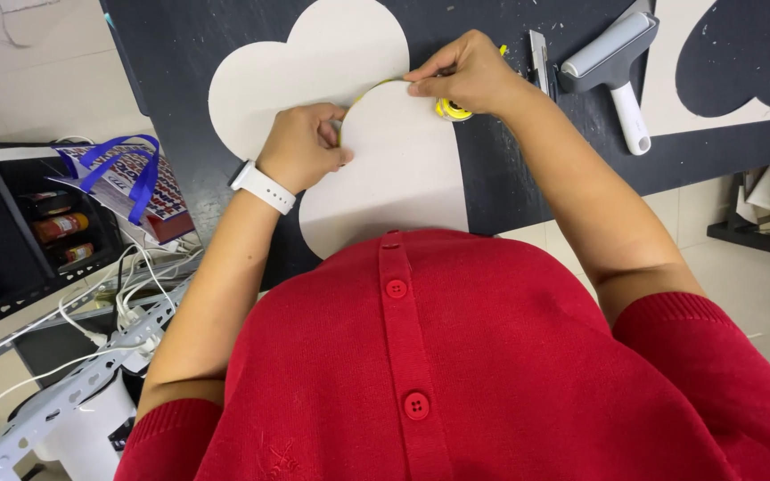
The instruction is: The person walks to a workbench, uses a yellow measuring tape to measure a white heart-shaped cutout, and then uses their hands to wipe away small scraps and dust from the black work surface.
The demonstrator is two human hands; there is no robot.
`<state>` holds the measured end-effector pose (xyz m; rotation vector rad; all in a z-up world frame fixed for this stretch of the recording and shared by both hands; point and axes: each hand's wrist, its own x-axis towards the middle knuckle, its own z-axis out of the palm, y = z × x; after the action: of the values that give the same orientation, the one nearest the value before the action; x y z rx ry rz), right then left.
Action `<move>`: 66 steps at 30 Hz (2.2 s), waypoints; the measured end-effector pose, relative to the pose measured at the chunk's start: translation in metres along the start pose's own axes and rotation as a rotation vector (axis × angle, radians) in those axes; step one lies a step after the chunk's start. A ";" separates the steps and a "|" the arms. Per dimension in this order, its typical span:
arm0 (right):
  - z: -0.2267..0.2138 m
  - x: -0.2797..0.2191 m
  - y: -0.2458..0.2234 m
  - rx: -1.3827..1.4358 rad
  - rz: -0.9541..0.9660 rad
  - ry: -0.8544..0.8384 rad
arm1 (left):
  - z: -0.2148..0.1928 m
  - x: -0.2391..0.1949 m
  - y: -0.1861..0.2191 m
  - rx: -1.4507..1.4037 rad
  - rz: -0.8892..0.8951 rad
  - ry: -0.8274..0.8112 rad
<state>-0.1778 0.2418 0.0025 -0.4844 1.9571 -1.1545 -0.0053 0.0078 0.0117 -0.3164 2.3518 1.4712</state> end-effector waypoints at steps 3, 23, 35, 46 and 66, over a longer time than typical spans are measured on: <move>0.000 -0.001 -0.002 0.005 -0.008 0.000 | 0.009 0.007 -0.002 -0.052 -0.058 0.012; 0.001 -0.001 0.002 -0.039 -0.043 0.016 | 0.009 0.004 -0.027 -0.233 0.000 0.032; -0.005 -0.005 -0.002 -0.028 -0.018 -0.028 | 0.017 0.005 -0.027 -0.054 0.147 0.146; -0.008 -0.009 -0.007 -0.084 -0.053 -0.089 | 0.023 0.009 -0.022 0.108 0.310 0.281; -0.006 -0.010 0.006 -0.172 -0.200 -0.043 | 0.034 0.097 0.017 0.141 0.322 0.179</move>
<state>-0.1761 0.2552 0.0034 -0.8051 2.0147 -1.0916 -0.0945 0.0450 -0.0271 -0.0340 2.7368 1.4529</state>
